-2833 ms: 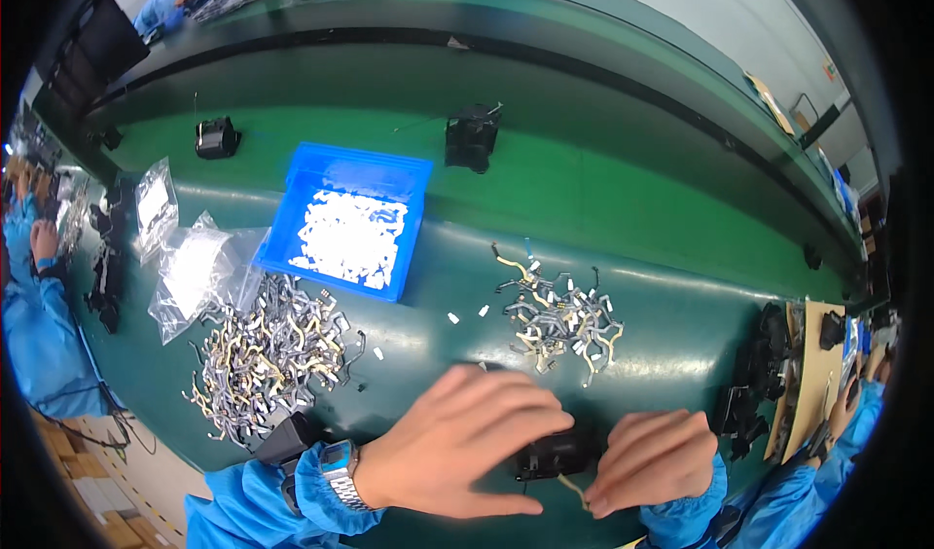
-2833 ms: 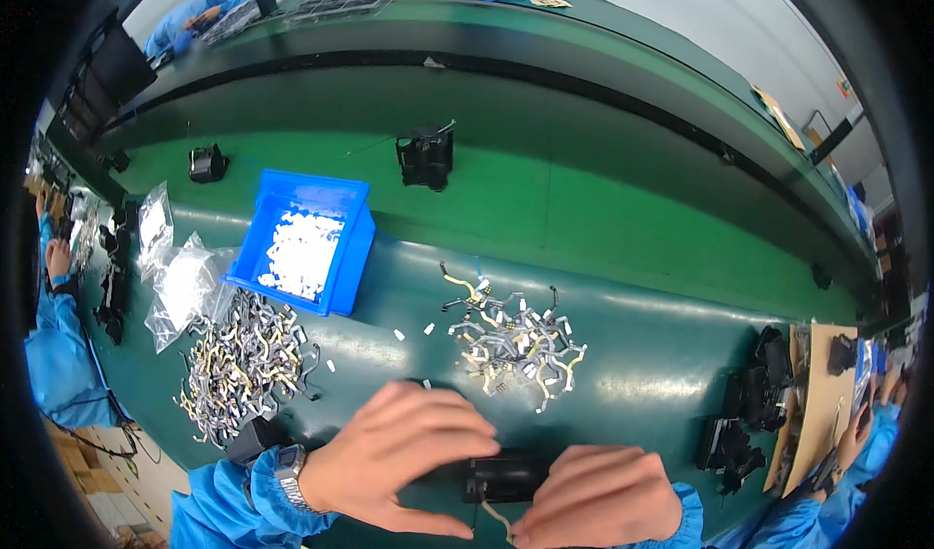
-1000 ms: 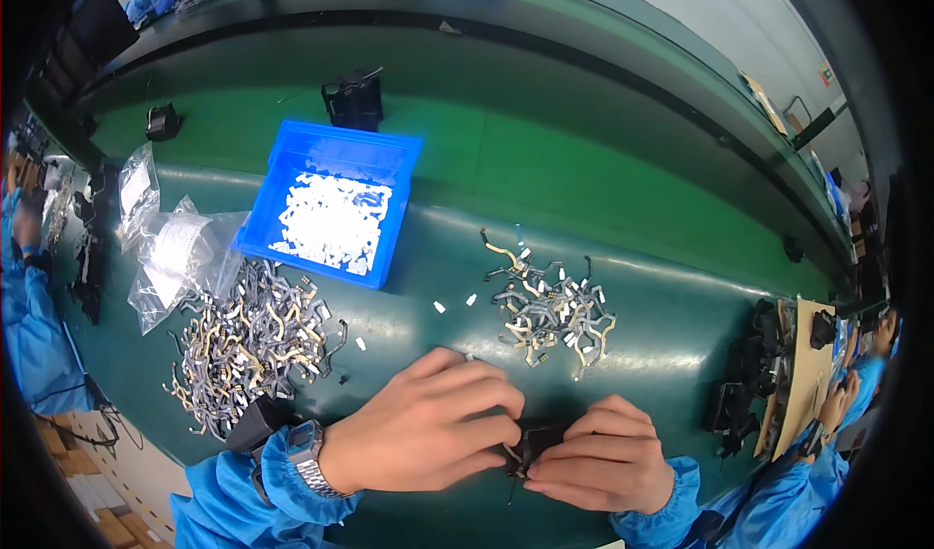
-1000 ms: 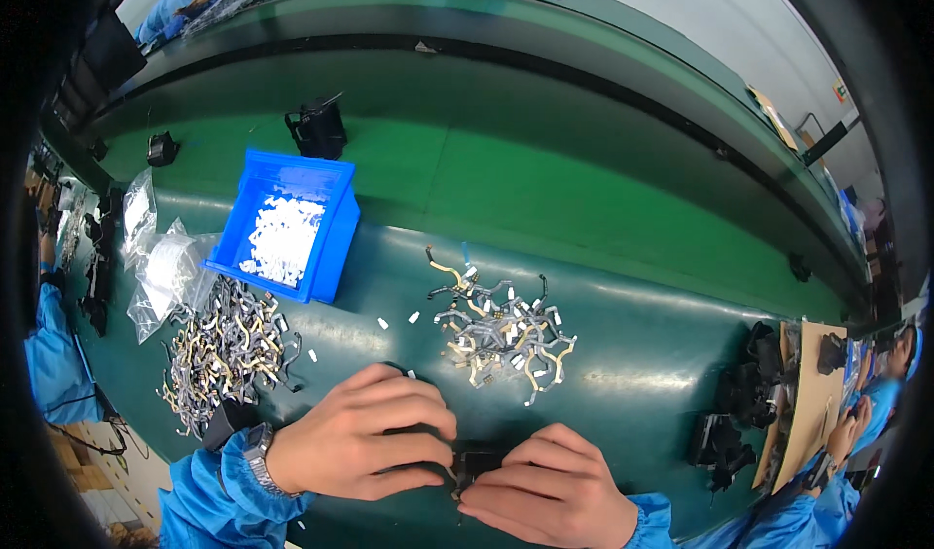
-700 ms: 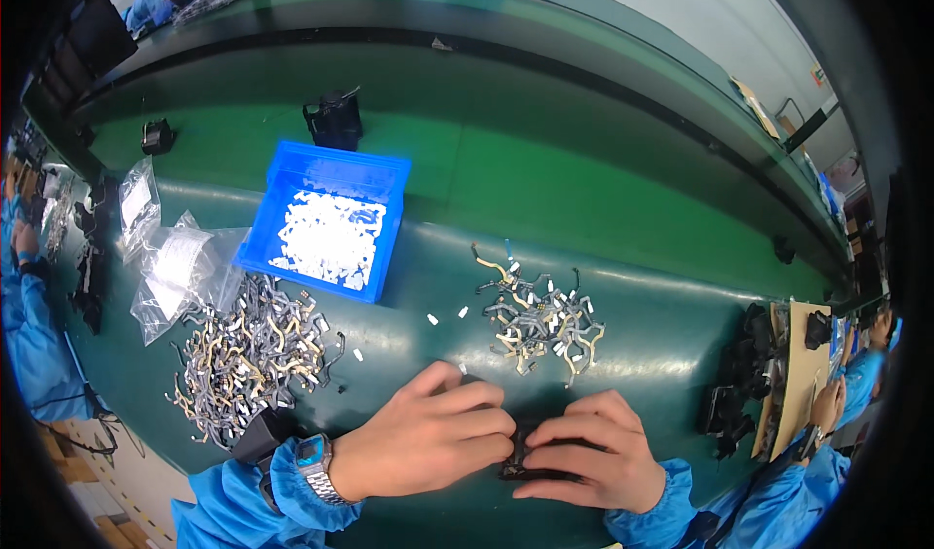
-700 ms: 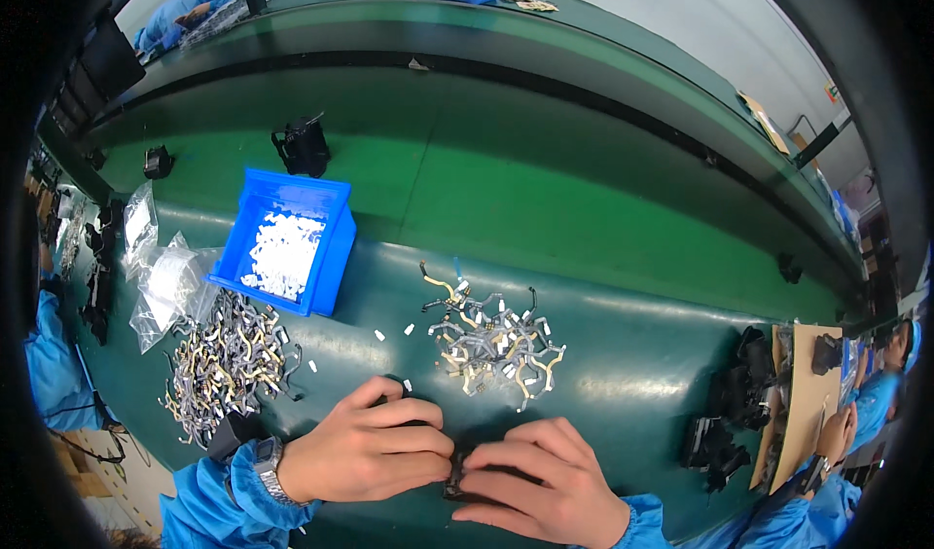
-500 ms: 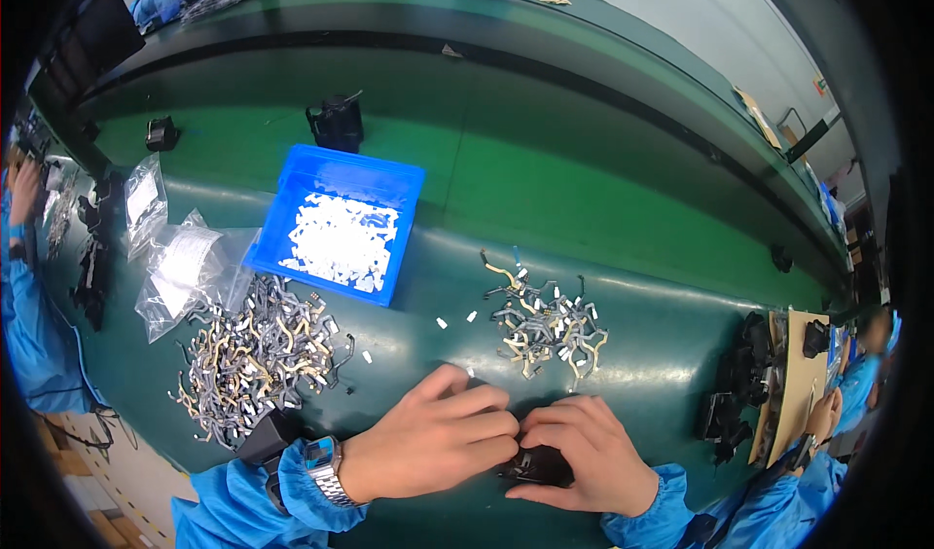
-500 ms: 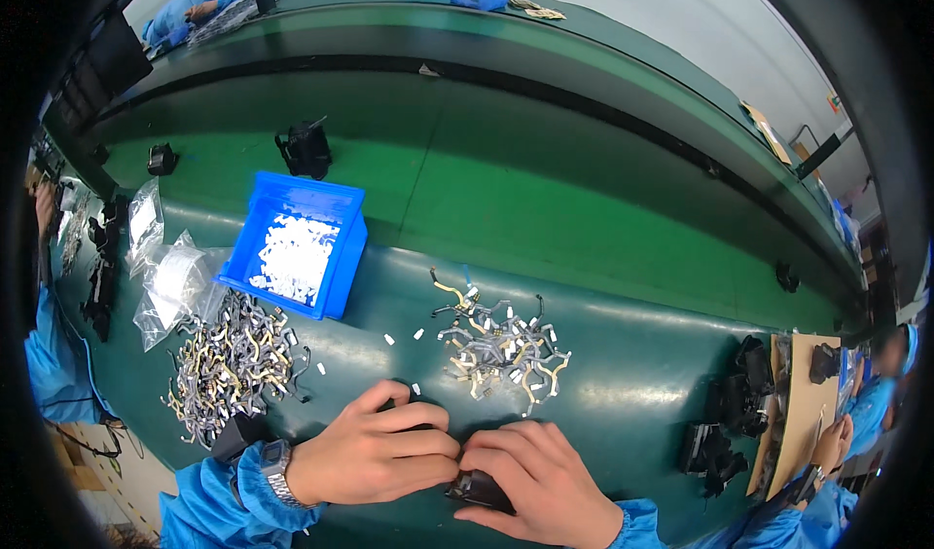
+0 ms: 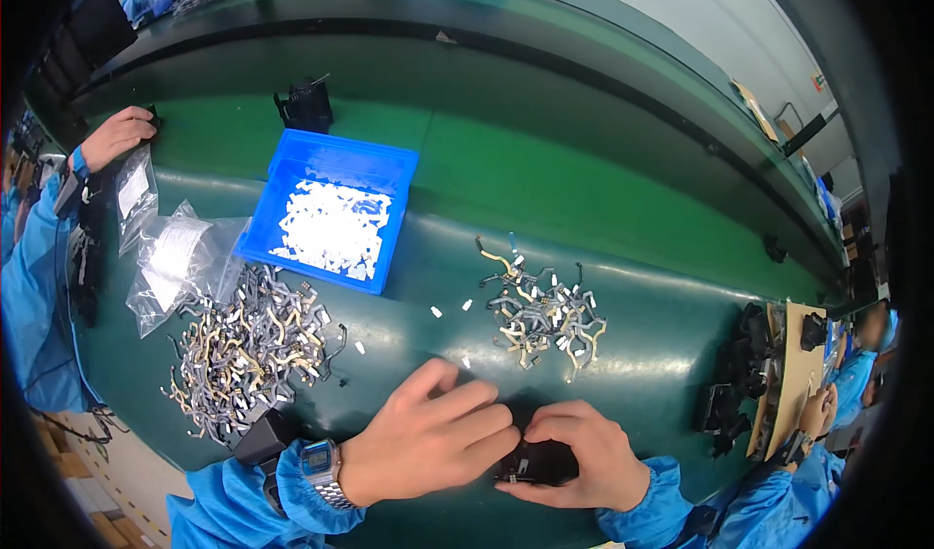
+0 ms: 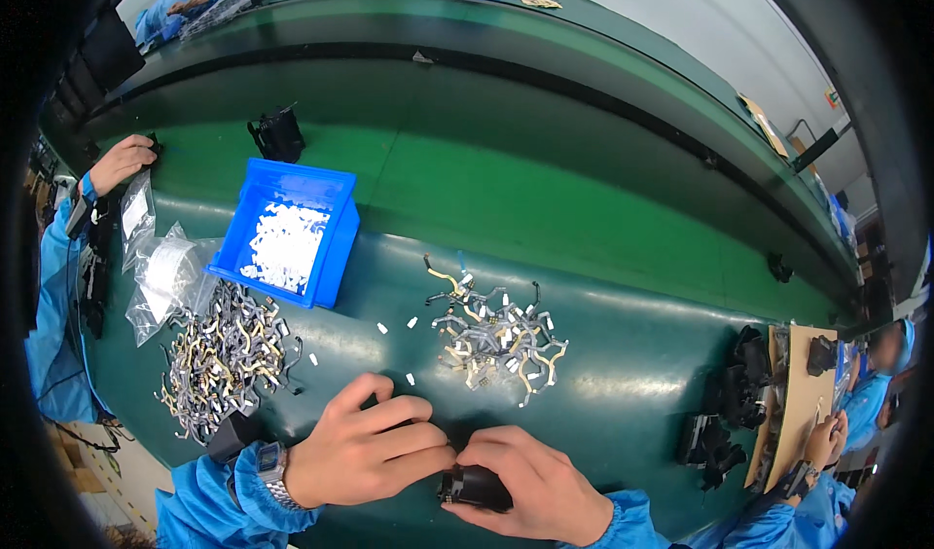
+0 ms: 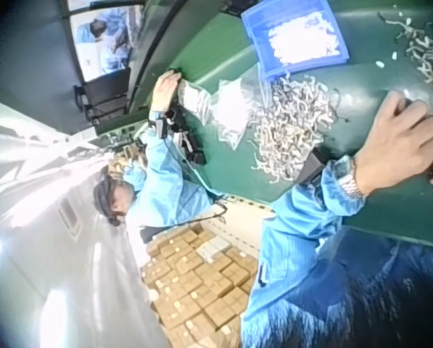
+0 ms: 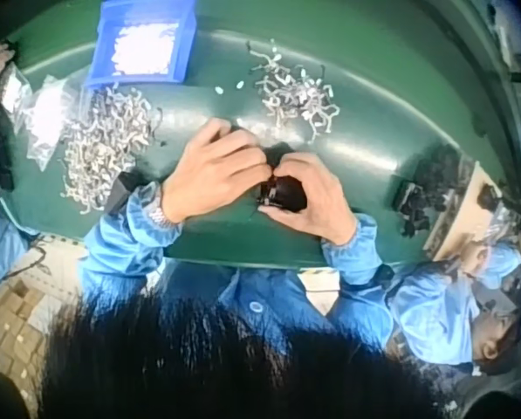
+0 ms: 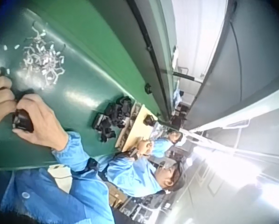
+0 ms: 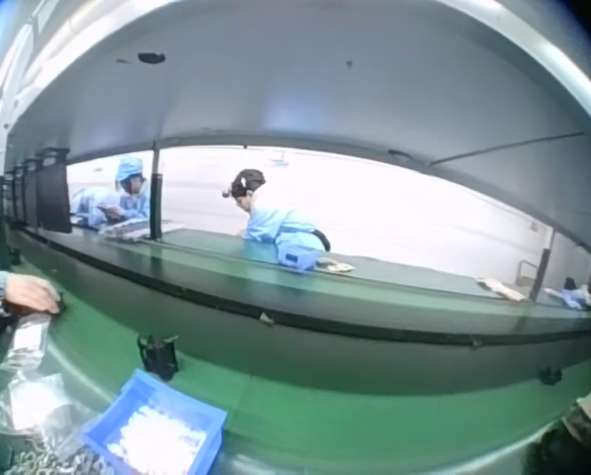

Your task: Assembling small plastic and metal components at a factory workbench.

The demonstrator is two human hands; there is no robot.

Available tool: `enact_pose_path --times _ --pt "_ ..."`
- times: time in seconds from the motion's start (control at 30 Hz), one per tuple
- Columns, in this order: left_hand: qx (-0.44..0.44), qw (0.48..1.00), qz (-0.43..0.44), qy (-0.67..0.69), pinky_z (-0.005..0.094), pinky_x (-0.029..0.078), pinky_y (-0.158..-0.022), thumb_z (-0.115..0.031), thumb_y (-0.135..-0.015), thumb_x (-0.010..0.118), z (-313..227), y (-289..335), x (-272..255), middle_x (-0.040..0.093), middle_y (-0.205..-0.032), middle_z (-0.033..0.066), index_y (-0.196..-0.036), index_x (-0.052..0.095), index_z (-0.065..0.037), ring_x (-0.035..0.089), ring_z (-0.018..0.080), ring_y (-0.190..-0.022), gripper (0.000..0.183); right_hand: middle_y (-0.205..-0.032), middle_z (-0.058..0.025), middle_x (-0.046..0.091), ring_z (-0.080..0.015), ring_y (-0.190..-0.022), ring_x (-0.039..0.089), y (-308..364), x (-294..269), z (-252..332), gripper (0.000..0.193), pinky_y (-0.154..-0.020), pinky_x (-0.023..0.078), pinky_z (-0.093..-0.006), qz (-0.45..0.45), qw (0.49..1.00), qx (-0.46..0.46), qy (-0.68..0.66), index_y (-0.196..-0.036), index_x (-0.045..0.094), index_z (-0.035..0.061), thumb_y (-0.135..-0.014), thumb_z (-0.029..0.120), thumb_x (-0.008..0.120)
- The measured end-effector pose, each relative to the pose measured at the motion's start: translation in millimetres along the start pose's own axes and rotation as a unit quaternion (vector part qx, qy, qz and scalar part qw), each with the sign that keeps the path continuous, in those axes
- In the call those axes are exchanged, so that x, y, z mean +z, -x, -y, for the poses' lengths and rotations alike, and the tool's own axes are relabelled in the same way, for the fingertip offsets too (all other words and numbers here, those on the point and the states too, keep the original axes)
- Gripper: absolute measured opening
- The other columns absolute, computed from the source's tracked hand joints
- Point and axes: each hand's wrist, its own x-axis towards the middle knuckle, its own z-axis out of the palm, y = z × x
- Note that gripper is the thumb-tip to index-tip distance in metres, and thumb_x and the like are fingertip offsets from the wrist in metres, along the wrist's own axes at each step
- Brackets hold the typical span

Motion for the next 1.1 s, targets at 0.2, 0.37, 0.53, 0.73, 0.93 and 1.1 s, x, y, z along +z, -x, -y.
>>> enact_pose_path --times 0.2,0.37,0.53,0.73,0.93,1.1 --pt "-0.040 0.999 -0.017 -0.006 0.0353 0.045 -0.079 -0.016 -0.077 0.076 4.2 0.7 -1.1 0.068 -0.097 -0.0062 -0.091 0.076 -0.019 0.064 0.0166 -0.098 0.015 -0.119 0.0004 0.073 -0.0229 -0.108 0.067 -11.2 -11.1 -11.9 0.056 -0.089 0.049 -0.0357 0.045 0.996 -0.069 0.029 -0.120 0.072 0.0119 -0.072 0.029 0.095" --pt "-0.025 0.971 0.013 0.236 0.0360 0.047 -0.084 -0.023 -0.081 0.085 7.3 -8.7 -8.9 0.067 -0.112 -0.0020 -0.102 0.076 -0.017 0.065 0.0214 -0.100 0.024 -0.123 0.0027 0.071 -0.0248 -0.129 0.057 -10.0 -24.7 -15.0 0.057 -0.102 0.040 -0.0427 0.077 0.997 -0.025 0.011 -0.120 0.072 0.0122 -0.071 0.032 0.094" --pt "-0.003 0.983 0.024 0.183 0.0367 0.048 -0.084 -0.025 -0.081 0.085 9.8 -4.1 -5.3 0.067 -0.117 -0.0018 -0.101 0.077 -0.017 0.065 0.0224 -0.102 0.024 -0.139 0.0037 0.067 -0.0297 -0.134 0.052 -11.2 -33.0 -8.2 0.048 -0.101 0.038 -0.0479 0.059 0.996 -0.035 0.050 -0.115 0.075 0.0181 -0.074 0.037 0.092" --pt "-0.017 0.985 0.002 0.171 0.0352 0.048 -0.082 -0.024 -0.081 0.086 8.9 -2.7 -2.1 0.071 -0.108 -0.0025 -0.100 0.077 -0.015 0.065 0.0211 -0.103 0.024 -0.127 0.0025 0.073 -0.0316 -0.127 0.056 -3.9 -24.0 -11.3 0.026 -0.103 0.042 -0.0492 0.014 0.993 -0.080 0.087 -0.090 0.083 0.0216 -0.069 0.034 0.093" --pt "0.001 0.980 -0.004 0.197 0.0371 0.052 -0.082 -0.019 -0.084 0.085 8.9 -4.0 -1.7 0.072 -0.104 0.0010 -0.102 0.076 -0.009 0.066 0.0226 -0.101 0.023 -0.118 0.0063 0.076 -0.0277 -0.120 0.059 -6.9 -22.2 -7.8 0.019 -0.096 0.043 -0.0470 -0.009 0.990 -0.093 0.106 -0.085 0.082 0.0215 -0.072 0.031 0.091" --pt "0.002 0.974 -0.013 0.226 0.0374 0.055 -0.080 -0.014 -0.085 0.083 11.2 -3.1 1.5 0.072 -0.102 0.0045 -0.105 0.077 -0.006 0.066 0.0249 -0.099 0.022 -0.110 0.0075 0.077 -0.0251 -0.113 0.061 -5.4 -18.9 -6.1 0.020 -0.089 0.043 -0.0451 -0.039 0.985 -0.101 0.134 -0.084 0.082 0.0208 -0.070 0.030 0.091"
